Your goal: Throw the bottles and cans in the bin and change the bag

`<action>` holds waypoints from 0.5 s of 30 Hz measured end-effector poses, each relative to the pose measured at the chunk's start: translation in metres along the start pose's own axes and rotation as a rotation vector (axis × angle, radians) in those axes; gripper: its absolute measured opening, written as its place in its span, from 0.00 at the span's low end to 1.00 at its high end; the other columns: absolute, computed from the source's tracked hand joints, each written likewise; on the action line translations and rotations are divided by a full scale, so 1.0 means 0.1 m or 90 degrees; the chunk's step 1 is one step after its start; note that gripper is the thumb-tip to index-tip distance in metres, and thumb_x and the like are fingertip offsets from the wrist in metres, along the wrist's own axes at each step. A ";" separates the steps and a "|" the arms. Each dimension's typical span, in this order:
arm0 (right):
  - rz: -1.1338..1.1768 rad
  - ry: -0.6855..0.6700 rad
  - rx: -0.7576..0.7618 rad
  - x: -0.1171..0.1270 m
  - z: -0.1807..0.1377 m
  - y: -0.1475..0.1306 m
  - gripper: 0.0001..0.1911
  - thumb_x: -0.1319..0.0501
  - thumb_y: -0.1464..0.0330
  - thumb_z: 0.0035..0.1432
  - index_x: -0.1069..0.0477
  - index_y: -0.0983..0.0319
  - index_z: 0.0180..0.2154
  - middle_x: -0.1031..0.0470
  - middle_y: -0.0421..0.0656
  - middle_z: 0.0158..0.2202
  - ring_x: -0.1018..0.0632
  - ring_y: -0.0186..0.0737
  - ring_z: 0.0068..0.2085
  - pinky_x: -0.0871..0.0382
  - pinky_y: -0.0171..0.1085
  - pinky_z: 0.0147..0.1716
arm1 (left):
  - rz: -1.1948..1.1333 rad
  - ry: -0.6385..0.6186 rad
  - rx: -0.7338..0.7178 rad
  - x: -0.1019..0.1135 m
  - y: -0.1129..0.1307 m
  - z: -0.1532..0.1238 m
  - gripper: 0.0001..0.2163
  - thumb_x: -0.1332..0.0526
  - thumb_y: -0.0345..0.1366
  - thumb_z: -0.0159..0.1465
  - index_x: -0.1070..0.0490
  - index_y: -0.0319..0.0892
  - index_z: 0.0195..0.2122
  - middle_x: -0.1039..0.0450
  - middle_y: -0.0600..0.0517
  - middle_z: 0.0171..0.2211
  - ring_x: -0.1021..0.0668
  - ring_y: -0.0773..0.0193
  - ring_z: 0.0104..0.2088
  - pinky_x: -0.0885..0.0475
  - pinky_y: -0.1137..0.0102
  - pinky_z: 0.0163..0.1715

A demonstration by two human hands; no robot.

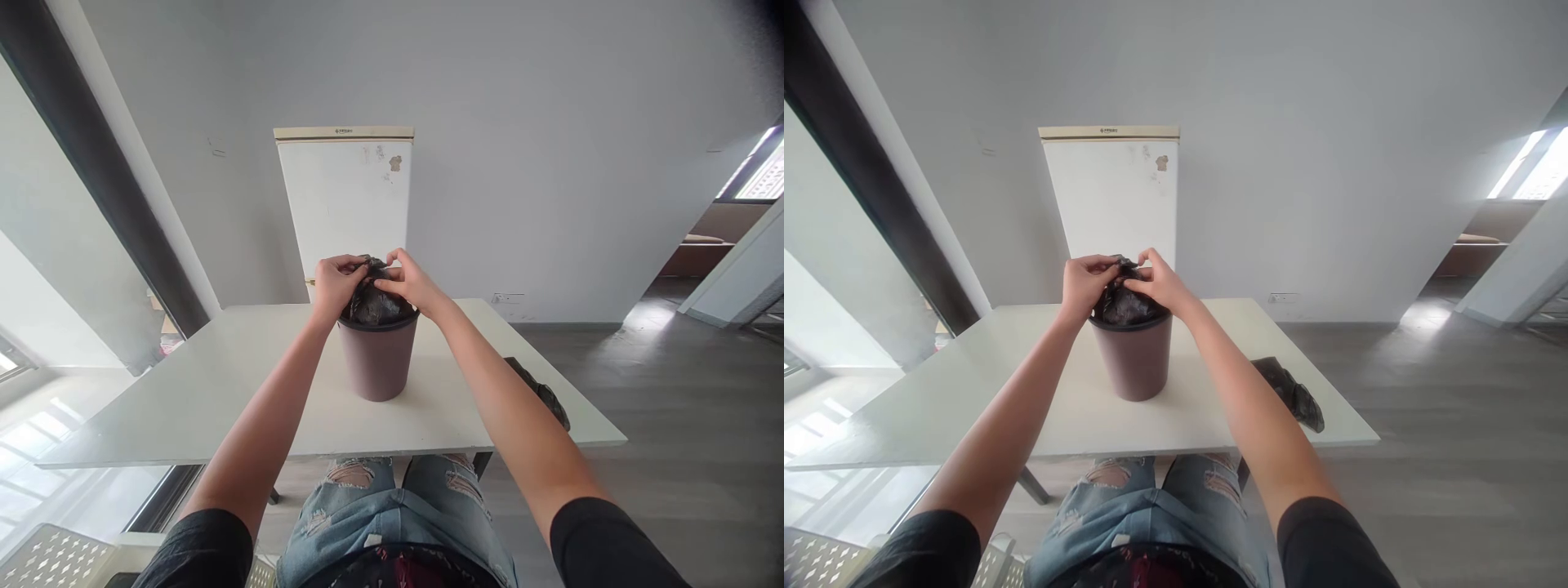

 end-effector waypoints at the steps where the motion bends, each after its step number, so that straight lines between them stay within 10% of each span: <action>1: -0.008 0.031 0.032 0.03 -0.04 -0.06 0.21 0.29 0.57 0.57 0.37 0.53 0.44 0.22 0.33 0.33 0.22 0.40 0.35 0.27 0.39 0.38 | -0.005 0.017 0.009 0.02 -0.01 -0.01 0.06 0.28 0.35 0.59 0.14 0.41 0.37 0.15 0.47 0.34 0.16 0.57 0.33 0.21 0.64 0.38; 6: -0.195 0.072 0.118 0.02 -0.15 -0.17 0.05 0.34 0.63 0.62 0.22 0.57 0.37 0.18 0.41 0.41 0.20 0.45 0.46 0.27 0.44 0.52 | -0.065 0.042 0.045 0.04 -0.08 -0.02 0.05 0.27 0.35 0.60 0.18 0.41 0.35 0.19 0.49 0.31 0.18 0.63 0.28 0.23 0.68 0.33; 10: -0.324 0.164 0.094 0.10 -0.15 -0.12 0.12 0.41 0.69 0.66 0.17 0.57 0.40 0.16 0.46 0.43 0.19 0.48 0.47 0.29 0.48 0.55 | -0.171 -0.023 0.073 -0.04 -0.17 0.00 0.10 0.26 0.40 0.60 0.22 0.42 0.36 0.23 0.52 0.29 0.25 0.70 0.25 0.29 0.73 0.27; 15: -0.163 0.240 0.143 0.23 -0.16 -0.10 0.08 0.43 0.67 0.68 0.25 0.56 0.43 0.16 0.43 0.42 0.18 0.44 0.47 0.28 0.46 0.56 | -0.234 -0.175 0.076 -0.17 -0.14 -0.01 0.15 0.24 0.47 0.60 0.24 0.43 0.37 0.20 0.51 0.37 0.30 0.74 0.22 0.33 0.73 0.25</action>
Point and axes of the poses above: each hand's wrist, its own z-axis towards the middle knuckle, its own x-axis out of the back of the hand, y = z × x, the point moved 9 cm from there along z, towards the middle knuckle
